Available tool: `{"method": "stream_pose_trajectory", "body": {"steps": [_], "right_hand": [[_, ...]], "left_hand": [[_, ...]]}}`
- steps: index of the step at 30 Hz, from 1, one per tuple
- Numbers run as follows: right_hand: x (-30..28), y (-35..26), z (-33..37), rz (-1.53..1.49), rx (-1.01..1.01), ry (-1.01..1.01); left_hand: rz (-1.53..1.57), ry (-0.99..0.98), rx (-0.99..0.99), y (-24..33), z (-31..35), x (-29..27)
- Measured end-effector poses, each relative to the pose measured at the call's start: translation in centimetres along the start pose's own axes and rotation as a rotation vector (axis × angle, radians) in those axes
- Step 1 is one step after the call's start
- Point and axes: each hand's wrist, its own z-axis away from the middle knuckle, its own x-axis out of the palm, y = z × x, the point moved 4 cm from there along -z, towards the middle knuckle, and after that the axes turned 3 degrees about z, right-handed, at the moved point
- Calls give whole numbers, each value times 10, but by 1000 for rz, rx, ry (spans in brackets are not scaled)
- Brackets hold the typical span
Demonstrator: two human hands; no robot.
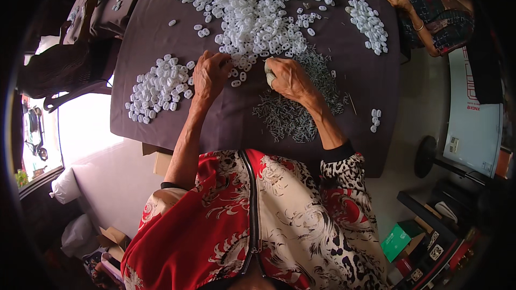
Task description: The person assembles plastic cord locks by placing small metal springs into plastic plungers and fitting them together with plastic casings by hand.
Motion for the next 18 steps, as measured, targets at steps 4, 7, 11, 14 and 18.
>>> {"method": "stream_pose_trajectory", "body": {"steps": [4, 7, 11, 14, 18], "right_hand": [[-12, 1, -3, -188, 170, -40], [-13, 2, -8, -380, 202, 7], [-23, 5, -13, -821, 116, 31], [-43, -14, -21, -981, 224, 137], [-71, -27, -26, -1136, 118, 281]], "left_hand": [[3, -23, -4, -5, 0, 0], [176, -53, -51, -4, -1, -4], [834, -140, -365, 18, -2, -12], [1240, -185, -428, 39, -4, -20], [1420, -221, -469, 71, -13, -31]]}}
